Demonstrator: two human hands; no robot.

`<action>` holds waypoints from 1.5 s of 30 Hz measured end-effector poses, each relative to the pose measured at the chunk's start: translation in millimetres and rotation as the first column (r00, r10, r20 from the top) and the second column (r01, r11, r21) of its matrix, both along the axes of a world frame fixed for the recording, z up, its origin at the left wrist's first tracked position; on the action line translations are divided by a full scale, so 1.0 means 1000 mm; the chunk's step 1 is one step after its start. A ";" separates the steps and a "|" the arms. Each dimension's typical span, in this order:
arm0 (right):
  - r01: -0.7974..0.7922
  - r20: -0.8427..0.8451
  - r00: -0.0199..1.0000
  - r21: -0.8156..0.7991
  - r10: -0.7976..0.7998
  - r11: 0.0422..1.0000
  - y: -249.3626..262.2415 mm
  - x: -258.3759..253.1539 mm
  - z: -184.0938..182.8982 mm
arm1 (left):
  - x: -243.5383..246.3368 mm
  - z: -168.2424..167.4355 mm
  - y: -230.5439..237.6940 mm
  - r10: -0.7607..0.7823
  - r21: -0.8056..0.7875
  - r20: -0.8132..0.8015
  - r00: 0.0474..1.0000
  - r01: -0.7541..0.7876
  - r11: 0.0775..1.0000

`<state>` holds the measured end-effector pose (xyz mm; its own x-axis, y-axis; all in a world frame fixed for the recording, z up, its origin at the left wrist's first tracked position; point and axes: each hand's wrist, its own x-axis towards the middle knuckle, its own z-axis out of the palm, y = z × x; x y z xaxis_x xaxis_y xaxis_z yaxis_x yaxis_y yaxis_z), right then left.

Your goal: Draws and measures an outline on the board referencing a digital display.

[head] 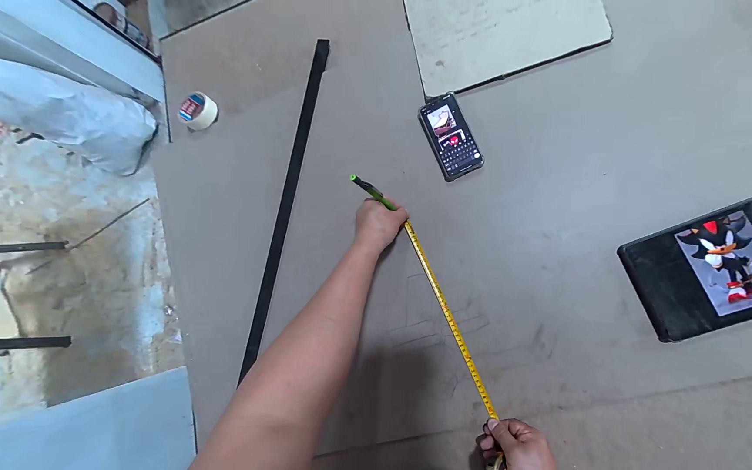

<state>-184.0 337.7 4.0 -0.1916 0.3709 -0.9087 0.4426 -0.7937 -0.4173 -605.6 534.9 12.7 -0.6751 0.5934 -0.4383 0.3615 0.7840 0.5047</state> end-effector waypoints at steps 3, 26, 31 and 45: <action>0.016 0.008 1.000 -0.002 -0.016 1.000 0.005 0.005 0.000 | 0.011 0.005 0.013 -0.028 -0.034 -0.013 1.000 0.028 0.999; -0.888 0.663 0.275 0.452 0.696 -0.080 0.292 -0.048 0.002 | -0.021 -0.028 -0.193 0.058 0.223 -0.544 0.837 0.078 0.972; -0.891 0.781 0.113 0.354 0.614 -0.285 0.357 -0.158 0.011 | -0.011 -0.047 -0.153 -0.033 0.230 -0.574 0.818 0.201 0.952; -0.856 0.803 0.107 0.375 0.587 -0.357 0.411 -0.251 -0.046 | -0.037 -0.064 -0.143 0.040 0.257 -0.581 0.813 0.137 0.957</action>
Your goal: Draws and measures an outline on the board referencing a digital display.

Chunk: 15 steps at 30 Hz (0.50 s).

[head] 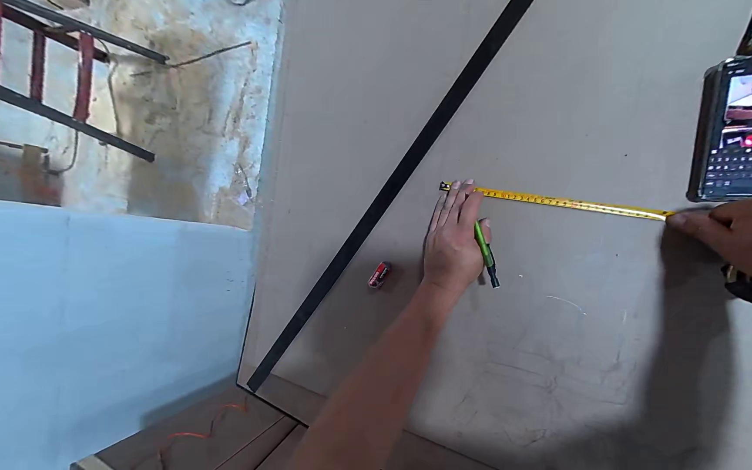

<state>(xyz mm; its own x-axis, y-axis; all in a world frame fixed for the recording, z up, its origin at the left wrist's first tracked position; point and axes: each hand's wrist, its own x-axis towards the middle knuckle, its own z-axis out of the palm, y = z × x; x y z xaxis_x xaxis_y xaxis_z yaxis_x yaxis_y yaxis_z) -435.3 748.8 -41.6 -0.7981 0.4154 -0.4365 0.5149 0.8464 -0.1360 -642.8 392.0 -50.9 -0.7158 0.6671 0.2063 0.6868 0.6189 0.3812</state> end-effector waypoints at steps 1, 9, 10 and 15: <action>-0.002 0.000 1.000 -0.003 0.002 1.000 0.002 0.000 0.000 | 0.000 0.000 0.000 0.002 -0.001 0.003 1.000 -0.002 1.000; -0.054 0.013 0.998 0.029 0.054 0.998 -0.016 -0.013 0.028 | 0.001 -0.001 0.001 0.012 -0.005 0.006 1.000 -0.012 1.000; -0.061 0.000 0.998 0.036 0.061 0.997 -0.017 -0.013 0.028 | 0.001 -0.001 0.001 0.011 -0.003 0.007 1.000 -0.011 1.000; -0.023 0.060 0.998 0.011 0.023 1.000 -0.031 -0.024 0.056 | -0.001 0.000 -0.002 -0.012 0.009 0.016 1.000 0.012 1.000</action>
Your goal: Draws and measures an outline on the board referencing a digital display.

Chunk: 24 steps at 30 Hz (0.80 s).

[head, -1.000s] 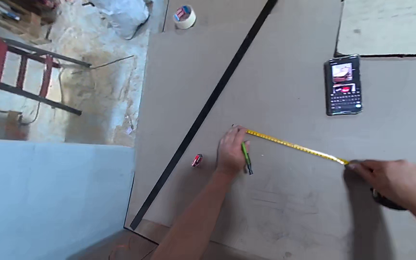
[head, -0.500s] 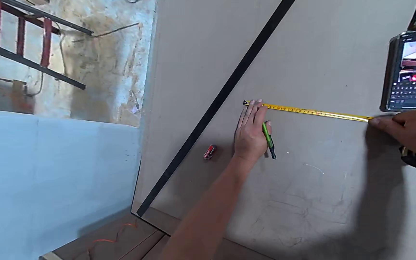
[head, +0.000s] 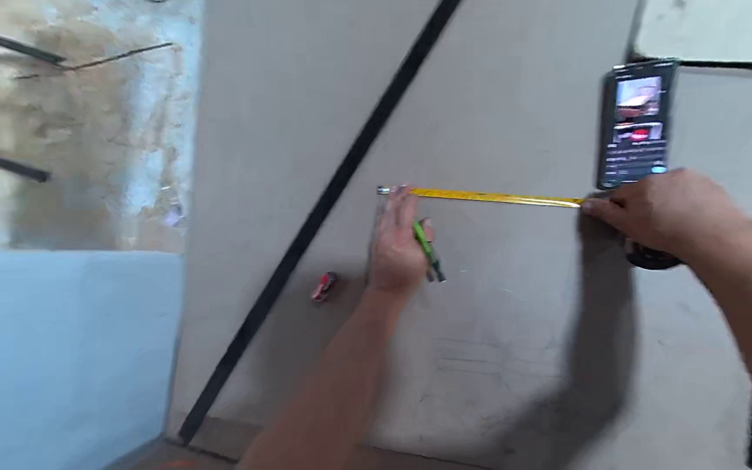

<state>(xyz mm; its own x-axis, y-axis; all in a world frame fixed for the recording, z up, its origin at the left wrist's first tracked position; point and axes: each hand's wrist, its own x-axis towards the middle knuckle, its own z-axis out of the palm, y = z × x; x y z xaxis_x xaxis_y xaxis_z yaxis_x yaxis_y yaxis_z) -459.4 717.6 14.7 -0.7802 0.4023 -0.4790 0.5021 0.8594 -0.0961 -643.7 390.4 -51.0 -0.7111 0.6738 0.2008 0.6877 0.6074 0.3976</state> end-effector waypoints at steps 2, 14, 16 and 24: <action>0.021 0.039 0.999 -0.019 -0.020 1.000 0.001 -0.004 0.005 | 0.001 0.001 0.001 0.005 -0.019 -0.004 1.000 -0.005 1.000; 0.066 0.164 0.985 -0.107 -0.047 0.992 0.011 -0.020 0.008 | 0.004 0.002 -0.002 0.016 0.071 0.023 1.000 -0.017 0.997; 0.057 0.168 0.985 -0.114 -0.037 0.992 0.009 -0.021 0.009 | 0.006 0.007 -0.005 0.018 0.112 0.071 0.997 -0.026 0.993; -0.040 0.146 0.988 -0.129 0.059 0.991 0.015 -0.022 0.010 | 0.044 0.038 0.088 -0.318 0.294 0.286 0.904 0.233 0.927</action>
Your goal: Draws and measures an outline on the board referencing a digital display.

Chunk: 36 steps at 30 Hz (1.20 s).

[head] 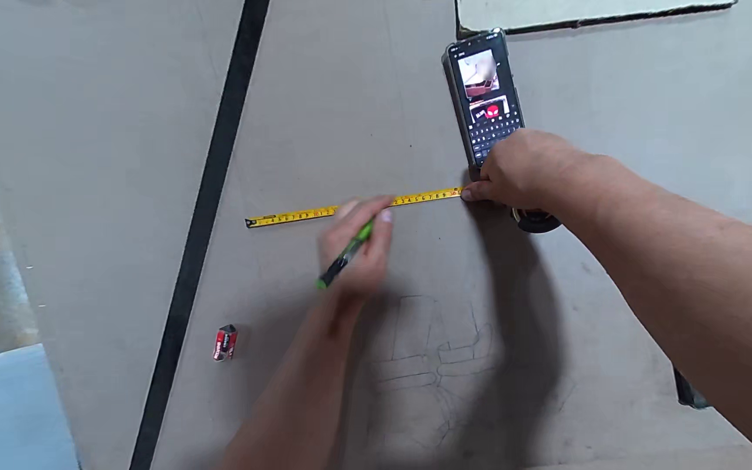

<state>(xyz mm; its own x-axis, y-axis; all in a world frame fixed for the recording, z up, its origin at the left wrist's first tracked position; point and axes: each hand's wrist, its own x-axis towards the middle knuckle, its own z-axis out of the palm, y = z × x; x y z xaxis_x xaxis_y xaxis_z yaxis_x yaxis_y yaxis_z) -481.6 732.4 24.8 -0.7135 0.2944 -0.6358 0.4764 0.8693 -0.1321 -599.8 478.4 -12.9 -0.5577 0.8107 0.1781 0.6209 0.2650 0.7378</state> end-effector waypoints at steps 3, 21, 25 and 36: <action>-0.024 0.014 1.000 0.013 0.024 1.000 0.001 -0.003 0.000 | 0.008 -0.001 0.036 -0.026 -0.035 0.319 0.947 0.039 0.999; 0.016 0.014 1.000 0.009 -0.016 1.000 0.000 -0.002 0.002 | 0.010 -0.019 0.054 0.005 -0.024 0.301 0.954 0.003 1.000; 0.019 0.005 1.000 0.010 -0.019 1.000 -0.001 -0.001 0.002 | 0.010 -0.017 0.053 0.003 -0.029 0.291 0.957 0.006 1.000; 0.177 -0.291 0.744 -0.783 -0.601 0.597 -0.027 0.086 -0.011 | 0.029 -0.018 -0.013 -0.003 0.131 0.166 0.986 -0.019 0.991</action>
